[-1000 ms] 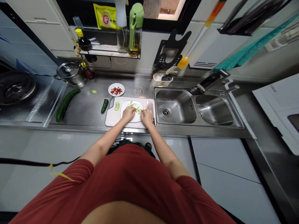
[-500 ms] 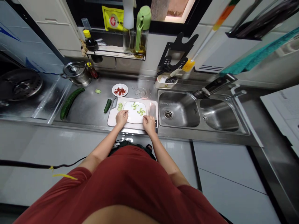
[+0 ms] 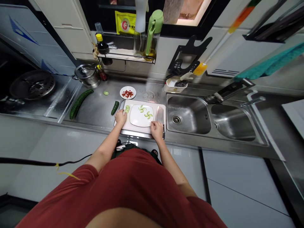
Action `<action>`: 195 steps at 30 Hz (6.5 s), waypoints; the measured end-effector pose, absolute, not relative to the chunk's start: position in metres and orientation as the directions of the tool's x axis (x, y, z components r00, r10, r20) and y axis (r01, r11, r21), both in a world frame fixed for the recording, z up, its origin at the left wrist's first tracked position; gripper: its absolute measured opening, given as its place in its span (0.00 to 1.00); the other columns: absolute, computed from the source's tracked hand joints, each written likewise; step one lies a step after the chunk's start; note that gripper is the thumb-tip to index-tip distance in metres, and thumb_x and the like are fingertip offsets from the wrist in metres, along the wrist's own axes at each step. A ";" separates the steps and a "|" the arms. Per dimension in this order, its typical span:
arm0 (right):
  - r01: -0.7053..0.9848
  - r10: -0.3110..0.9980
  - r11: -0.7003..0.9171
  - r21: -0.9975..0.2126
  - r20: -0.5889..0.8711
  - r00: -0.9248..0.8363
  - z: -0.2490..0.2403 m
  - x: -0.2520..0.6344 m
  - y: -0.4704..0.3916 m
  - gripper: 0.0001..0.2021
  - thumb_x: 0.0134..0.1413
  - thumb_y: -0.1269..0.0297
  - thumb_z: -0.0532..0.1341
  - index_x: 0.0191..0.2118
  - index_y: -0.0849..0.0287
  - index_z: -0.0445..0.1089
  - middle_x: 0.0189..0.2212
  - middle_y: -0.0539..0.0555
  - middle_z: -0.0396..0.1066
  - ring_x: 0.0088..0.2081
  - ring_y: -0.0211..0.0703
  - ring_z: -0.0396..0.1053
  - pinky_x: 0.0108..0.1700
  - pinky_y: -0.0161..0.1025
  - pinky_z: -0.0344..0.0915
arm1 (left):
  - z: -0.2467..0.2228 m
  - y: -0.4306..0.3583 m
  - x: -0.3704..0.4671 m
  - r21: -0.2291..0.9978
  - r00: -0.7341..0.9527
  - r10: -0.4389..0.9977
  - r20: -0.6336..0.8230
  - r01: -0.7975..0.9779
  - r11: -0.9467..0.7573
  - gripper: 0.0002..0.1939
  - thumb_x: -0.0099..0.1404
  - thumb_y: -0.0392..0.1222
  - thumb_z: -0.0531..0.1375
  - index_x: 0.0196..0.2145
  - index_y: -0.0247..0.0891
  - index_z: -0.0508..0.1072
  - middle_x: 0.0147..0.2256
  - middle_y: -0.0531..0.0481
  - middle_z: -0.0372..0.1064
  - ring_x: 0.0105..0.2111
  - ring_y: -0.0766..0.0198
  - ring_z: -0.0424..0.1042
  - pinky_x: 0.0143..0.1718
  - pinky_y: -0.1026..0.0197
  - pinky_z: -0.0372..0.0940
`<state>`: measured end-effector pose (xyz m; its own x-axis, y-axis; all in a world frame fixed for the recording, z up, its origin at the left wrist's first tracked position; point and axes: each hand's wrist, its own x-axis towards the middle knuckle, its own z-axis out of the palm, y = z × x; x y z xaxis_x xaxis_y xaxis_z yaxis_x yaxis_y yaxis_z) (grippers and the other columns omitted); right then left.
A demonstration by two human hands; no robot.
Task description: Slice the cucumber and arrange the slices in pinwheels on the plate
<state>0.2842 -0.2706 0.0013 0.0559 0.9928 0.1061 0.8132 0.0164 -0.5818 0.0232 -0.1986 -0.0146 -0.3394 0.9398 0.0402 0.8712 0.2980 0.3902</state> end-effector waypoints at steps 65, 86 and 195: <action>0.229 0.928 0.361 -0.904 0.372 0.005 0.143 0.245 -0.213 0.15 0.59 0.51 0.58 0.32 0.58 0.70 0.29 0.50 0.72 0.32 0.38 0.67 0.36 0.36 0.65 | 0.142 -0.220 0.083 0.969 0.093 0.966 -0.240 -0.039 0.244 0.23 0.57 0.61 0.61 0.27 0.35 0.70 0.22 0.49 0.71 0.19 0.72 0.63 0.18 0.70 0.49; 0.354 0.867 0.496 -0.793 0.474 -0.154 0.131 0.254 -0.217 0.14 0.63 0.52 0.56 0.34 0.55 0.72 0.32 0.52 0.69 0.38 0.43 0.65 0.38 0.40 0.62 | 0.146 -0.210 0.091 0.886 0.147 0.925 -0.350 -0.269 0.378 0.25 0.47 0.45 0.68 0.43 0.40 0.68 0.29 0.54 0.70 0.24 0.74 0.66 0.17 0.73 0.43; 0.924 0.938 0.224 -0.311 -0.190 -0.291 0.012 0.237 -0.239 0.15 0.67 0.61 0.48 0.49 0.55 0.70 0.45 0.58 0.67 0.47 0.50 0.60 0.42 0.39 0.58 | 0.020 -0.202 0.084 0.503 0.311 0.917 -0.251 0.851 -0.151 0.15 0.61 0.41 0.58 0.46 0.40 0.76 0.35 0.47 0.73 0.37 0.59 0.70 0.41 0.62 0.61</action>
